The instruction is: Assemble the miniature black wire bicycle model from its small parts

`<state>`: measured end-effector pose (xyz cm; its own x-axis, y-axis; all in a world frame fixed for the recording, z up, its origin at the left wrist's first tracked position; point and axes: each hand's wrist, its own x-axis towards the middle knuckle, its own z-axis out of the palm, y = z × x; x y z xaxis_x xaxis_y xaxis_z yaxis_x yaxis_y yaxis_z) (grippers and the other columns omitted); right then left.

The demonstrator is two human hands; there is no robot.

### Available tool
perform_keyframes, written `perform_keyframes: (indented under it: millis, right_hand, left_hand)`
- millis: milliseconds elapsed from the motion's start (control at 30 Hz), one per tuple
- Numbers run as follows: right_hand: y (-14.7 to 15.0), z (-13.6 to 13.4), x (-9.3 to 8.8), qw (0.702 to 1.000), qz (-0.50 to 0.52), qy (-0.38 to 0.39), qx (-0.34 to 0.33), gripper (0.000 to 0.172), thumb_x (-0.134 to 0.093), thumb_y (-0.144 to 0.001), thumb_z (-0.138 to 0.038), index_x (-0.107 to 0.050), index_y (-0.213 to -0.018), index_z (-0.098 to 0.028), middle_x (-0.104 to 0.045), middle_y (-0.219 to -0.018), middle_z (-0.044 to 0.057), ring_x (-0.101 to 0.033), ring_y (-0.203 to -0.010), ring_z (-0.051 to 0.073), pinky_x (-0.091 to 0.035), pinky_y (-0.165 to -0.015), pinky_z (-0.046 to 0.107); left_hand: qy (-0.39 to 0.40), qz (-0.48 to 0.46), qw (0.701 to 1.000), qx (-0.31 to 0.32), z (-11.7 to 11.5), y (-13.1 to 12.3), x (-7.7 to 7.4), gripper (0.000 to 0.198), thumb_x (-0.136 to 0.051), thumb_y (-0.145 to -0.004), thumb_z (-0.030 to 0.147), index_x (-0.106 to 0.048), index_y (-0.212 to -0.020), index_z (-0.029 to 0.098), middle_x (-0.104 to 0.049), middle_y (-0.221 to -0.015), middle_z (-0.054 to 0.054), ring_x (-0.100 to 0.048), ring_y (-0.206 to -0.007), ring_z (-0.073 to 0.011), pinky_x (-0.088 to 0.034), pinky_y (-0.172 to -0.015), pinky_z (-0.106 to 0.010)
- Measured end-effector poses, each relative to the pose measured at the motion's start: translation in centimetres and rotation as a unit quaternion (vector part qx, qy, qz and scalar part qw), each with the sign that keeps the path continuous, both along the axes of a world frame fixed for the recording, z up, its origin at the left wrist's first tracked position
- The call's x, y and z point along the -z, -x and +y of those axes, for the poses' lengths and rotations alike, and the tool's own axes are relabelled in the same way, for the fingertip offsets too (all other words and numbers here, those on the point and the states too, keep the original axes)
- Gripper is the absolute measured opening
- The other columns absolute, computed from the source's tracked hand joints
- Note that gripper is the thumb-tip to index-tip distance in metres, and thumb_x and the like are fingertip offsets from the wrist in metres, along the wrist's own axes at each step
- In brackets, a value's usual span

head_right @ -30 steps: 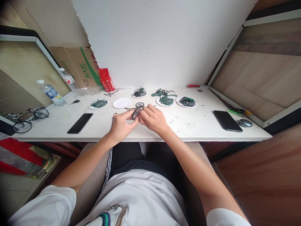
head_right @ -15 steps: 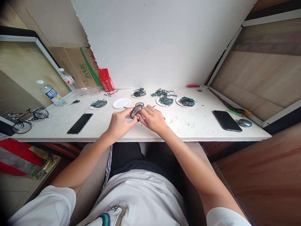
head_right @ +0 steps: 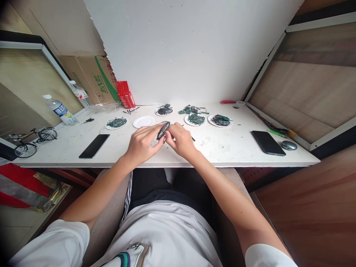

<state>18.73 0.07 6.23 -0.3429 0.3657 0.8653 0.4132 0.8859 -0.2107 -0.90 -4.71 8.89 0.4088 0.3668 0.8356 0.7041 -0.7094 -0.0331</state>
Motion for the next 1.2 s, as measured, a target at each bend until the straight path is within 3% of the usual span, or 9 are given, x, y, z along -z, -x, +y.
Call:
perform_keyframes:
  millis: [133, 367, 600, 767, 900, 1067, 1200]
  right_hand:
    - [0.3, -0.6, -0.4, 0.996, 0.055, 0.062, -0.038, 0.044, -0.039, -0.119, -0.047, -0.045, -0.081, -0.026, -0.050, -0.070, 0.000, -0.047, -0.067, 0.018, -0.040, -0.064, 0.035]
    - [0.2, -0.9, -0.7, 0.995, 0.047, 0.085, -0.035, 0.047, -0.038, -0.119, -0.051, -0.046, -0.081, -0.025, -0.052, -0.070, 0.000, -0.047, -0.064, 0.017, -0.038, -0.061, 0.033]
    - [-0.7, -0.4, -0.9, 0.998, -0.028, -0.020, 0.048, 0.024, -0.049, -0.116, -0.036, -0.055, -0.096, -0.024, -0.063, -0.079, 0.002, -0.056, -0.070, 0.018, -0.038, -0.061, 0.034]
    - [-1.2, -0.2, -1.5, 0.983, -0.091, -0.135, 0.088, 0.009, -0.054, -0.113, -0.023, -0.058, -0.105, -0.024, -0.067, -0.083, 0.003, -0.060, -0.078, 0.021, -0.039, -0.060, 0.035]
    - [-1.2, 0.0, -1.4, 0.979, -0.079, -0.164, 0.093, 0.001, -0.060, -0.112, -0.023, -0.060, -0.112, -0.024, -0.070, -0.085, 0.003, -0.063, -0.080, 0.021, -0.040, -0.059, 0.034]
    - [-1.1, 0.2, -1.1, 0.980, -0.033, -0.186, 0.068, 0.015, -0.068, -0.108, -0.019, -0.063, -0.122, -0.025, -0.076, -0.093, 0.003, -0.068, -0.081, 0.020, -0.049, -0.064, 0.033]
    - [-1.3, 0.4, -0.9, 0.976, -0.020, -0.207, 0.060, 0.023, -0.072, -0.105, -0.016, -0.067, -0.125, -0.027, -0.078, -0.099, 0.005, -0.071, -0.087, 0.021, -0.055, -0.073, 0.035]
  left_hand:
    - [0.015, 0.023, 0.999, 0.034, 0.3, 0.5, -0.3, 0.051, -0.056, -0.109, 0.019, -0.060, -0.160, 0.019, -0.077, -0.145, -0.017, -0.073, -0.138, -0.0314, -0.057, -0.116, -0.050]
    - [0.065, -0.003, 0.997, 0.031, 0.1, 0.8, 0.0, 0.048, -0.055, -0.113, 0.029, -0.062, -0.160, 0.020, -0.081, -0.137, -0.013, -0.084, -0.099, -0.0187, -0.065, -0.094, -0.027]
    - [0.171, -0.095, 0.980, 0.040, -0.5, 0.3, -0.1, 0.044, -0.059, -0.111, 0.029, -0.071, -0.150, 0.015, -0.085, -0.100, -0.007, -0.077, -0.079, -0.0146, -0.062, -0.085, -0.023]
    - [0.229, -0.130, 0.963, 0.058, -0.8, 0.2, -0.3, 0.052, -0.060, -0.111, 0.034, -0.066, -0.156, 0.011, -0.083, -0.103, -0.009, -0.078, -0.087, -0.0161, -0.063, -0.089, -0.025]
    - [0.254, -0.139, 0.955, 0.070, -1.0, 0.1, -0.6, 0.052, -0.059, -0.111, 0.036, -0.067, -0.156, 0.011, -0.083, -0.108, -0.011, -0.079, -0.097, -0.0188, -0.064, -0.094, -0.027]
    - [0.248, -0.153, 0.954, 0.066, -1.3, -0.1, -0.9, 0.045, -0.058, -0.110, 0.033, -0.074, -0.146, 0.012, -0.084, -0.101, -0.008, -0.076, -0.082, -0.0154, -0.064, -0.090, -0.026]
    - [0.208, -0.149, 0.966, 0.047, -1.4, -0.1, -0.9, 0.042, -0.058, -0.110, 0.032, -0.077, -0.142, 0.013, -0.085, -0.102, -0.009, -0.077, -0.081, -0.0155, -0.063, -0.090, -0.025]
